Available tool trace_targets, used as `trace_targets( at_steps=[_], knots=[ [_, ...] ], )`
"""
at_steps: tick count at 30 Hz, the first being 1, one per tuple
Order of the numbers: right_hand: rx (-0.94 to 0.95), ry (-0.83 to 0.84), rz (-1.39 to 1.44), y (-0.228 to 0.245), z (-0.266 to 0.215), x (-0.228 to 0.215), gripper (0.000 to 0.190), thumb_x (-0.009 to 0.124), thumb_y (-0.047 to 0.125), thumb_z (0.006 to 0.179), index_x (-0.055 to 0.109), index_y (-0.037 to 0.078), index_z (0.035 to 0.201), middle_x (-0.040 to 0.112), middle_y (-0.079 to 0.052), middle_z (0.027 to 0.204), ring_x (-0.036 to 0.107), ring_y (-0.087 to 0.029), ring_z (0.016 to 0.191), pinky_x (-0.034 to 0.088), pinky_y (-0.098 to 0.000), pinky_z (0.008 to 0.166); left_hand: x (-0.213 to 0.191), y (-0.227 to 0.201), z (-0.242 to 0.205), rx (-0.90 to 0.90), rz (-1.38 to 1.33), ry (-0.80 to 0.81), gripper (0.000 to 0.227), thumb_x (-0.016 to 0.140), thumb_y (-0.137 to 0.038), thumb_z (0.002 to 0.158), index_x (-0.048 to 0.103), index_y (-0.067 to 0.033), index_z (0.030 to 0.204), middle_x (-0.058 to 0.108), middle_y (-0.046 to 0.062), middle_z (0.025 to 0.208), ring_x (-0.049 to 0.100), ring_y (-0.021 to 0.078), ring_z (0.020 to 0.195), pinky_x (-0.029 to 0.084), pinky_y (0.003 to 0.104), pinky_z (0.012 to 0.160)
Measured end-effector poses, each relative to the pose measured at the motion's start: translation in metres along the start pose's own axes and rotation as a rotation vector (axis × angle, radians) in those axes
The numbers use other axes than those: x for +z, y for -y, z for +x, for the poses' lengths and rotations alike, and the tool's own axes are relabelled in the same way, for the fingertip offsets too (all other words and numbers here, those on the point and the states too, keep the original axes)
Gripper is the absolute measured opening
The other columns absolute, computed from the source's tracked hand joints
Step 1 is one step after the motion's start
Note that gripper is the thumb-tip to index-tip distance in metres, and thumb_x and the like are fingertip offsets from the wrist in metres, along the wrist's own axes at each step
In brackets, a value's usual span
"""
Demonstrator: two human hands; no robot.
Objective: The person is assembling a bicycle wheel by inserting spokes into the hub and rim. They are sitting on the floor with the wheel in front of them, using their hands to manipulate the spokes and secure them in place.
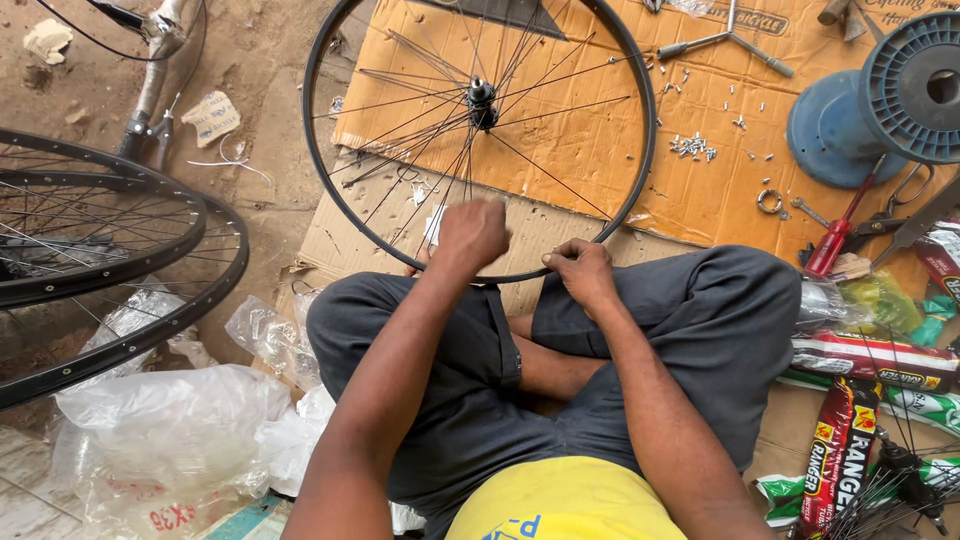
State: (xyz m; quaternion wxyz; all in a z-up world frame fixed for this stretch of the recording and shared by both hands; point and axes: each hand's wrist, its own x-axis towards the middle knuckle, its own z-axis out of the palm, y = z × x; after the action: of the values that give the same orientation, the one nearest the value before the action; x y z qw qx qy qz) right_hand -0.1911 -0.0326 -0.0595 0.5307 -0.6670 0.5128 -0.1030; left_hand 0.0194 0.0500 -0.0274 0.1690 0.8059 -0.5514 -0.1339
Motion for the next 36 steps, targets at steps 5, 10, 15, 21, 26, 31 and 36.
trace_targets(
  at_steps=[5, 10, 15, 21, 26, 31, 36],
  knots=[
    [-0.025, 0.010, -0.170, 0.036, 0.020, -0.014, 0.025, 0.080, 0.025, 0.083, 0.078, 0.002, 0.091, 0.076, -0.010, 0.079, 0.069, -0.016, 0.073, 0.055, -0.0334, 0.070, -0.017, 0.024, 0.056, -0.196, -0.541, 0.043, 0.030, 0.073, -0.030, 0.090, 0.074, -0.0013, 0.098, 0.074, 0.018, 0.079, 0.072, 0.0317, 0.070, 0.057, 0.044, 0.061],
    [-0.332, -0.084, -0.556, 0.112, 0.107, -0.012, 0.032, 0.074, 0.032, 0.089, 0.074, 0.008, 0.111, 0.072, -0.019, 0.083, 0.072, -0.036, 0.083, 0.055, -0.0479, 0.078, -0.023, 0.016, 0.067, -0.500, -0.699, 0.248, 0.031, 0.063, -0.029, 0.097, 0.069, -0.0004, 0.108, 0.072, 0.011, 0.072, 0.071, 0.0186, 0.052, 0.055, 0.034, 0.045],
    [-0.579, -0.074, -0.959, 0.179, 0.192, 0.008, 0.029, 0.063, 0.019, 0.091, 0.070, 0.006, 0.116, 0.071, -0.023, 0.088, 0.071, -0.042, 0.083, 0.055, -0.0536, 0.073, -0.045, 0.005, 0.067, -0.550, -0.734, 0.235, 0.033, 0.063, -0.032, 0.097, 0.069, -0.0023, 0.108, 0.071, 0.010, 0.068, 0.072, 0.0208, 0.052, 0.055, 0.035, 0.046],
    [-0.505, 0.464, -1.146, 0.142, 0.184, 0.007, 0.035, 0.066, 0.043, 0.092, 0.078, 0.011, 0.094, 0.072, -0.018, 0.090, 0.069, -0.038, 0.088, 0.054, -0.0527, 0.076, -0.034, 0.005, 0.075, -0.680, -0.756, 0.114, 0.042, 0.054, -0.045, 0.103, 0.067, -0.0052, 0.104, 0.071, 0.014, 0.069, 0.073, 0.0285, 0.058, 0.056, 0.043, 0.065],
    [-0.068, 0.321, -0.095, 0.116, 0.221, 0.025, 0.022, 0.064, 0.028, 0.100, 0.077, 0.011, 0.104, 0.056, -0.003, 0.072, 0.050, -0.018, 0.061, 0.037, -0.0353, 0.052, -0.011, 0.005, 0.081, -0.637, -0.494, 0.030, 0.026, 0.066, -0.032, 0.092, 0.070, -0.0083, 0.101, 0.074, 0.019, 0.097, 0.070, 0.0384, 0.094, 0.054, 0.051, 0.083],
    [0.379, 0.478, 0.845, 0.118, 0.251, 0.063, 0.018, 0.058, 0.031, 0.103, 0.062, 0.015, 0.095, 0.038, 0.005, 0.058, 0.037, -0.010, 0.051, 0.028, -0.0262, 0.043, -0.007, 0.005, 0.079, -0.662, -0.526, 0.125, 0.028, 0.067, -0.033, 0.093, 0.070, -0.0080, 0.103, 0.074, 0.019, 0.099, 0.070, 0.0378, 0.098, 0.054, 0.050, 0.086],
    [0.321, 0.274, 1.144, 0.124, 0.244, 0.078, 0.008, 0.061, 0.020, 0.099, 0.059, 0.017, 0.092, 0.040, 0.005, 0.058, 0.040, -0.010, 0.051, 0.030, -0.0261, 0.043, -0.010, 0.001, 0.081, -0.651, -0.487, 0.135, 0.029, 0.066, -0.034, 0.094, 0.070, -0.0072, 0.104, 0.074, 0.018, 0.099, 0.070, 0.0373, 0.099, 0.053, 0.049, 0.087]
  ],
)
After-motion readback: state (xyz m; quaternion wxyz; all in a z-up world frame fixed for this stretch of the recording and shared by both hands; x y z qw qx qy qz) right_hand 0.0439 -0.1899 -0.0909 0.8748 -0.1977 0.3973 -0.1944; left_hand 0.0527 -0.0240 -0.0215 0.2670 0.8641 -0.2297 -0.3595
